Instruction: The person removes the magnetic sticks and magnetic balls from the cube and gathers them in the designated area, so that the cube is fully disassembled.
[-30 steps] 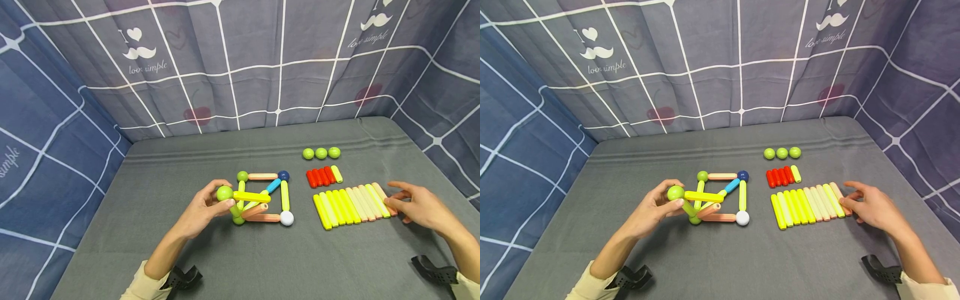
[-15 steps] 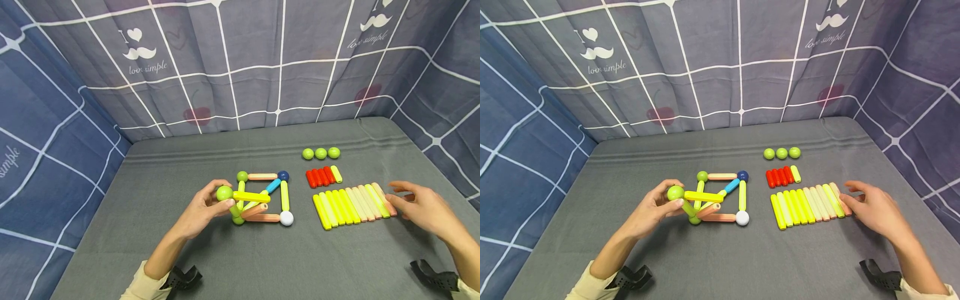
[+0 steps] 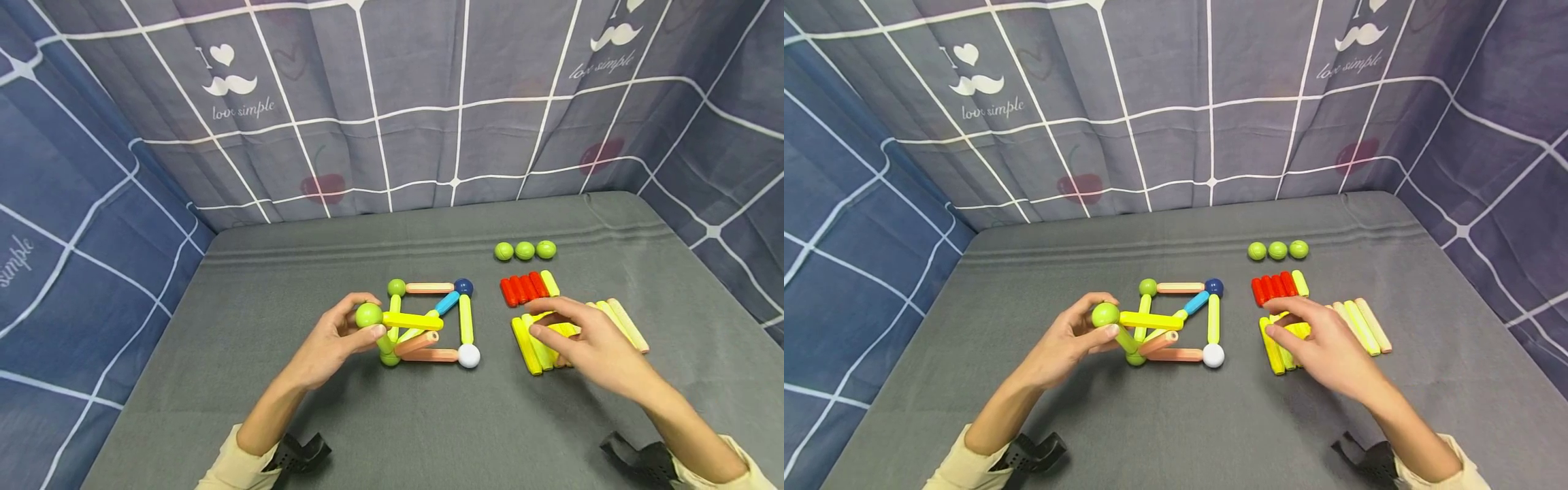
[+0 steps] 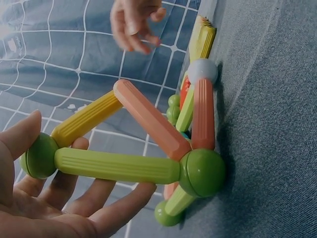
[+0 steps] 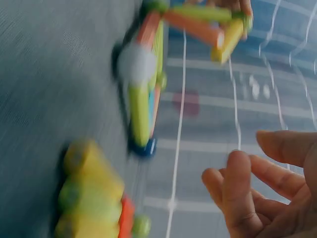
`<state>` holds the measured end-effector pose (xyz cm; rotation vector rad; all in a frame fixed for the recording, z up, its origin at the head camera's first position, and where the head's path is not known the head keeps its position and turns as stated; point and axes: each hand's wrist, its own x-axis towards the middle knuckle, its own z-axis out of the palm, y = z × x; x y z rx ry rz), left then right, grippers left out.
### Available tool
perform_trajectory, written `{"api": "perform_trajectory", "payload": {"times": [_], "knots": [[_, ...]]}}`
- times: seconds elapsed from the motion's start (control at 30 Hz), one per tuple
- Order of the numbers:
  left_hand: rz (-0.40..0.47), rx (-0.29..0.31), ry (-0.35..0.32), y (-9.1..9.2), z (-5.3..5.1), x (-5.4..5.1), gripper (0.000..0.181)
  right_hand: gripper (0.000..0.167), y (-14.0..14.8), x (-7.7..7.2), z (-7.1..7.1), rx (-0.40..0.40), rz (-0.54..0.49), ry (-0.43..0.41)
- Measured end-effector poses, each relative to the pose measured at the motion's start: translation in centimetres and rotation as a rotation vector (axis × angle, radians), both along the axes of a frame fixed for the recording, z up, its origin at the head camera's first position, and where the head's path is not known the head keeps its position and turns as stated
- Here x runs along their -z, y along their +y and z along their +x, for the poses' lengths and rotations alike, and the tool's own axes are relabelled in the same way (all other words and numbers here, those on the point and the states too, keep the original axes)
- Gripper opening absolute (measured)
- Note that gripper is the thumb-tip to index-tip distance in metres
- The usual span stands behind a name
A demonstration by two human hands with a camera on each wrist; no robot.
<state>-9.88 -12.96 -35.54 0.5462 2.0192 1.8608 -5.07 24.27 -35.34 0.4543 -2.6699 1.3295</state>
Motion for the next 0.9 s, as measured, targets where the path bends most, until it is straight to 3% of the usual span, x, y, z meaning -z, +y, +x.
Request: {"api": "perform_trajectory", "payload": {"times": [0.27,0.4,0.67,0.9], "knots": [[-0.029,0.012,0.045,0.2,0.0,0.0,0.037,0.022,-6.5,-0.8,-1.8,-0.202,-0.124,-0.093],[-0.017,0.012,0.048,0.4,0.0,0.0,0.036,0.024,-8.5,-0.5,-2.6,-0.264,-0.070,-0.102],[0.003,0.018,0.038,0.5,0.0,0.0,0.034,0.022,-10.3,0.2,-3.4,-0.306,-0.012,-0.081],[0.000,0.019,0.045,0.6,0.0,-0.1,0.034,0.021,-11.0,0.2,-3.4,-0.255,0.010,0.011]]}}
